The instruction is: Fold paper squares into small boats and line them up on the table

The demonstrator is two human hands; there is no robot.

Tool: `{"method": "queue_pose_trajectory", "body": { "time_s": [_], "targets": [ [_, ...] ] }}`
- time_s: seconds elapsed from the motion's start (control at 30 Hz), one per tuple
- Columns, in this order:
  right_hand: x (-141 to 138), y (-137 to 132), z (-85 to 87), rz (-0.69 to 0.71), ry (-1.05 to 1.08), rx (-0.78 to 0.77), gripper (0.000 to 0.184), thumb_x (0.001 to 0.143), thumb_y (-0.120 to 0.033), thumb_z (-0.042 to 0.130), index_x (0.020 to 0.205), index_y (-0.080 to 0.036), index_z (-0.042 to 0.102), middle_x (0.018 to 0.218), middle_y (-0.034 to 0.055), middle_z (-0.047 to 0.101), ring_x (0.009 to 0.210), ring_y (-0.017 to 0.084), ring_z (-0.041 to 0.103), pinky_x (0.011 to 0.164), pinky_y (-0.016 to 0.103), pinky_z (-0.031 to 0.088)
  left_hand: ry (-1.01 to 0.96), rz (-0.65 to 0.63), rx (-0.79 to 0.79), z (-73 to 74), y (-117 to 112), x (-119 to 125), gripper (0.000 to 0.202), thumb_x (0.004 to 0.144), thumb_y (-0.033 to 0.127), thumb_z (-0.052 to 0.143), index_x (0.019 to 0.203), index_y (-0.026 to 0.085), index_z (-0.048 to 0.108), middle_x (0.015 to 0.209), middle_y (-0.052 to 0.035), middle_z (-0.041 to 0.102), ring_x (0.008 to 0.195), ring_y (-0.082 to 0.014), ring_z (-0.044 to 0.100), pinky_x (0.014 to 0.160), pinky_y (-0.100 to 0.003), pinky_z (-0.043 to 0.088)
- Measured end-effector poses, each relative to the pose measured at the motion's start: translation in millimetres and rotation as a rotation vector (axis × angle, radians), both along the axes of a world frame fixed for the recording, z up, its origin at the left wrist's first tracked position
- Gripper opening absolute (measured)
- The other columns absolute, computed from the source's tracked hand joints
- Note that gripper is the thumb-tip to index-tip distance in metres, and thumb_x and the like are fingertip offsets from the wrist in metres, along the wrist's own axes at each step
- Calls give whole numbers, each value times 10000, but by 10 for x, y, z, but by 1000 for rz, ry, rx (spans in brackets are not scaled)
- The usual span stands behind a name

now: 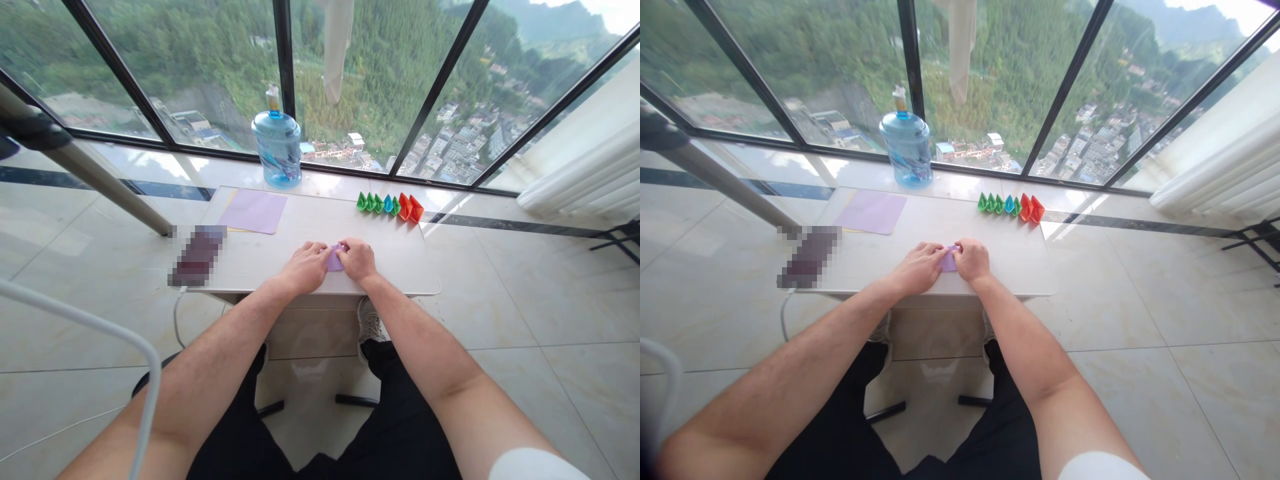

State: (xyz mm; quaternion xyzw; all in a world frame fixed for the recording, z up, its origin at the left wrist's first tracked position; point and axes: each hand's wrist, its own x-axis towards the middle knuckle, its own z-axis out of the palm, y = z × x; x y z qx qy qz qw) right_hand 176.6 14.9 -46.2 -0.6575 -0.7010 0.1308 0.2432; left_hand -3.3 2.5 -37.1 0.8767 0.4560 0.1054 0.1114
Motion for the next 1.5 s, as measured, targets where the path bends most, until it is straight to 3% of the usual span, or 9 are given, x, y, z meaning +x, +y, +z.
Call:
{"method": "queue_pose_trajectory", "body": {
  "time_s": [0.1, 0.23, 0.5, 0.63, 0.83, 1.5],
  "targets": [
    [9, -41, -48, 27, -22, 69, 159, 895, -228, 647, 987, -180, 767, 960, 91, 745, 918, 222, 651, 881, 324, 472, -2, 6, 4, -10, 5, 7, 466, 930, 218, 471, 1383, 182, 573, 1411, -137, 579, 1285, -314, 504, 1091, -458, 434],
    [52, -111, -92, 162, -92, 170, 187, 939, -201, 591, 936, -192, 777, 925, 94, 719, 951, 231, 620, 902, 332, 451, 4, 12, 12, -21, 17, 12, 442, 931, 203, 454, 1347, 175, 599, 1402, -142, 585, 1269, -309, 519, 1094, -455, 434],
    [198, -221, -107, 369, -213, 244, 302, 973, -189, 517, 1119, -216, 780, 993, 103, 707, 970, 239, 566, 925, 344, 463, -56, -45, 17, 24, 31, -23, 396, 895, 226, 542, 1277, 147, 614, 1292, -139, 657, 1240, -289, 564, 1119, -421, 416],
    [232, -251, -103, 428, -222, 278, 336, 980, -209, 505, 1199, -178, 757, 1020, 121, 707, 984, 254, 550, 940, 362, 475, -79, -75, 37, 10, 45, -32, 444, 902, 222, 540, 1335, 143, 599, 1301, -128, 671, 1235, -281, 584, 1124, -411, 414],
    [253, -252, -112, 470, -226, 259, 284, 950, -187, 541, 1096, -207, 784, 1028, 118, 698, 1007, 254, 544, 953, 379, 479, -57, -96, 79, -40, 65, -32, 398, 965, 264, 486, 1312, 183, 663, 1330, -125, 670, 1245, -260, 598, 1139, -408, 407],
    [262, -234, -112, 540, -226, 262, 285, 956, -142, 534, 1054, -216, 791, 1049, 88, 733, 1000, 230, 556, 945, 366, 486, -98, -59, 34, 17, 39, -18, 379, 921, 230, 552, 1274, 156, 670, 1334, -119, 680, 1235, -259, 608, 1144, -401, 411]
  ]
}}
